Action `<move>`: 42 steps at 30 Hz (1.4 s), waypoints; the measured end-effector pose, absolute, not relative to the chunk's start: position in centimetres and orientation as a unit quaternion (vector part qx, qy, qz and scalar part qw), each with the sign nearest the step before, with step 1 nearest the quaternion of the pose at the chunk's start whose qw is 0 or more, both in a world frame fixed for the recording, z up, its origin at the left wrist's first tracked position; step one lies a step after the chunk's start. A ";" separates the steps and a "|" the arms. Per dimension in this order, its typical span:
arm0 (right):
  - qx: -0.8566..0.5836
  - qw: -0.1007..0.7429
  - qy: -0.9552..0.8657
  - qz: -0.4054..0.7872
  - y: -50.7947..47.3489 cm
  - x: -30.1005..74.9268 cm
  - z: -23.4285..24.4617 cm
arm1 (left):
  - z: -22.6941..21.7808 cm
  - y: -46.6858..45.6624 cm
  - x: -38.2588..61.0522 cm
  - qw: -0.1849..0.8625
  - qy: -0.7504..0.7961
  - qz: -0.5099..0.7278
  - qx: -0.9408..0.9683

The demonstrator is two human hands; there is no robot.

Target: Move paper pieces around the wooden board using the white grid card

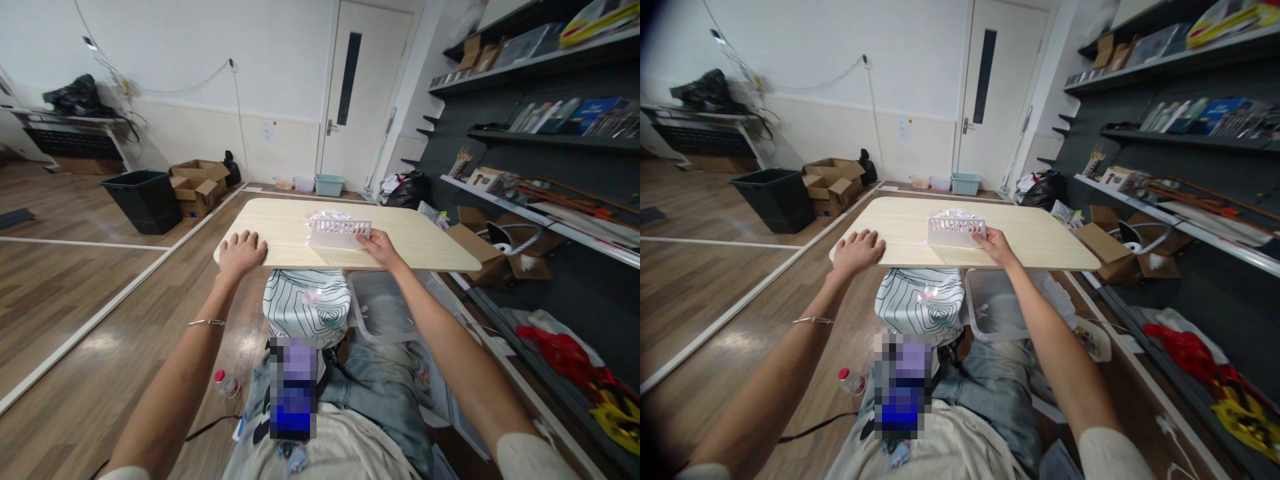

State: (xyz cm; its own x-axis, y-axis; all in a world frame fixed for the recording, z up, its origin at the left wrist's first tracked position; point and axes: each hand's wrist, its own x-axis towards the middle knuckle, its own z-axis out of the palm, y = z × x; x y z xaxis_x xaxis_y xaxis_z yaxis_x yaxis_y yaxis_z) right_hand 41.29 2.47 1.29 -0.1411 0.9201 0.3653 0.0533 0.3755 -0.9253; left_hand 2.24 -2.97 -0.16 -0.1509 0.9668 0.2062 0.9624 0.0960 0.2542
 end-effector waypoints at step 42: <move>-0.420 0.527 -0.629 0.388 1.3 48.6 0.1 | 0.1 -3.3 2.4 -0.007 0.740 0.161 0.653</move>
